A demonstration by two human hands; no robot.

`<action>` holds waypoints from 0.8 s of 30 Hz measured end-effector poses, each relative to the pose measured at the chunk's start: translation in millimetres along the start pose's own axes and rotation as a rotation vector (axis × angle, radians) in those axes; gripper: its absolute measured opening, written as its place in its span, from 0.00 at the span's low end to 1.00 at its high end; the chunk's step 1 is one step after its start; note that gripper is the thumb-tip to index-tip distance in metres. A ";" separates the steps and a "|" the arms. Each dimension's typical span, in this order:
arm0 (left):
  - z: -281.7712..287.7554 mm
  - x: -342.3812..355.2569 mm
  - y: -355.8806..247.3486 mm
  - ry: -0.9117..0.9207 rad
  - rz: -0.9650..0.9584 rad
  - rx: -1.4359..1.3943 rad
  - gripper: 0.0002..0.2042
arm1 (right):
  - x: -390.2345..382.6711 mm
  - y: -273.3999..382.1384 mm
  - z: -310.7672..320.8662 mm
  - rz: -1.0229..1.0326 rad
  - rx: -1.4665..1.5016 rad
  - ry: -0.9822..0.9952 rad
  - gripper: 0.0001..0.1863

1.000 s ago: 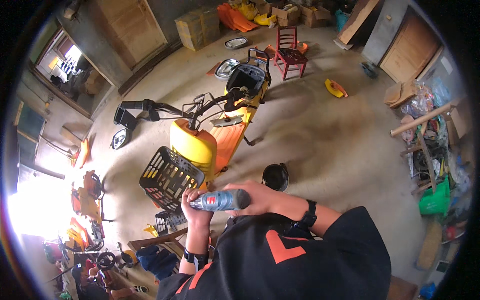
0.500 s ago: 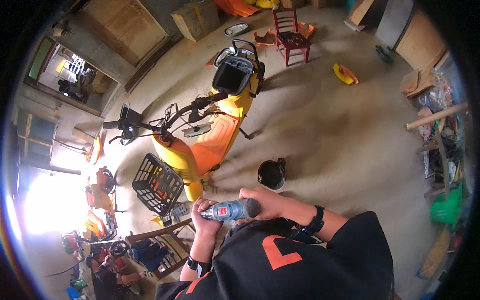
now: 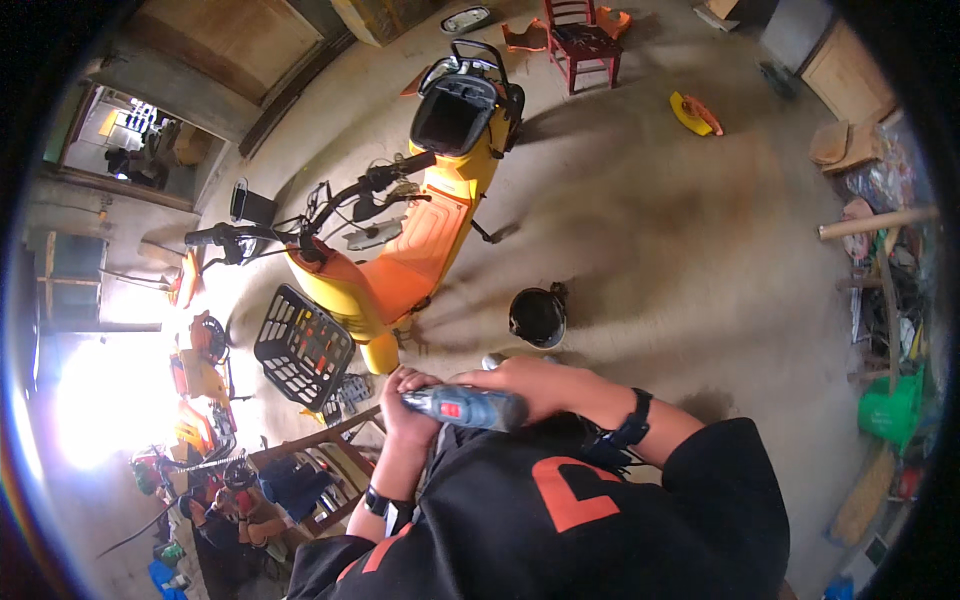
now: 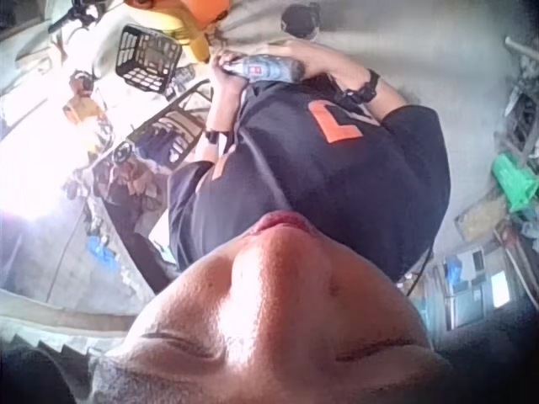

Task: The recorder uses an electric drill to remove fasteners and access the battery compartment of an orange motorcycle for repair.

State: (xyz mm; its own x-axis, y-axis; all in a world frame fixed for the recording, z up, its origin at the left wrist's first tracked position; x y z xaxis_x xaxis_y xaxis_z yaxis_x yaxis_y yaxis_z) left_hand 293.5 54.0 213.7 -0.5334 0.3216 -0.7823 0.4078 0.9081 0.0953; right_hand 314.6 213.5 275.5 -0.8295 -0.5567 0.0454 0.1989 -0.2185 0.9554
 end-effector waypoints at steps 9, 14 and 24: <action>-43.3 68.7 -10.4 -0.030 0.240 0.288 0.10 | 13.3 -36.8 45.9 -0.492 0.372 -0.382 0.30; -26.6 116.1 -4.7 -0.172 0.264 0.228 0.10 | 21.4 -56.1 53.7 -0.694 0.640 -0.422 0.21; -30.7 160.3 32.7 -0.405 0.156 0.110 0.13 | 18.8 -99.9 105.2 -0.655 0.221 -0.389 0.16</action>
State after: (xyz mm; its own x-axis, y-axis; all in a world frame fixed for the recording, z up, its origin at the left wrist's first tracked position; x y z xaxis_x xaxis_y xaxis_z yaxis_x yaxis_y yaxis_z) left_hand 198.6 143.5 110.3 -0.1351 0.3012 -0.9440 0.5487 0.8160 0.1818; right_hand 224.2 309.2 211.6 -0.8728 -0.0412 -0.4864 -0.4672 -0.2181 0.8568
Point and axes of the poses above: each hand's wrist, its own x-axis towards the middle knuckle, its own z-axis out of the back of the hand, y = z × x, the point moved 7 cm from there along x, towards the middle knuckle, and after that the axes turned 9 degrees about -y, right-handed, at the moved point
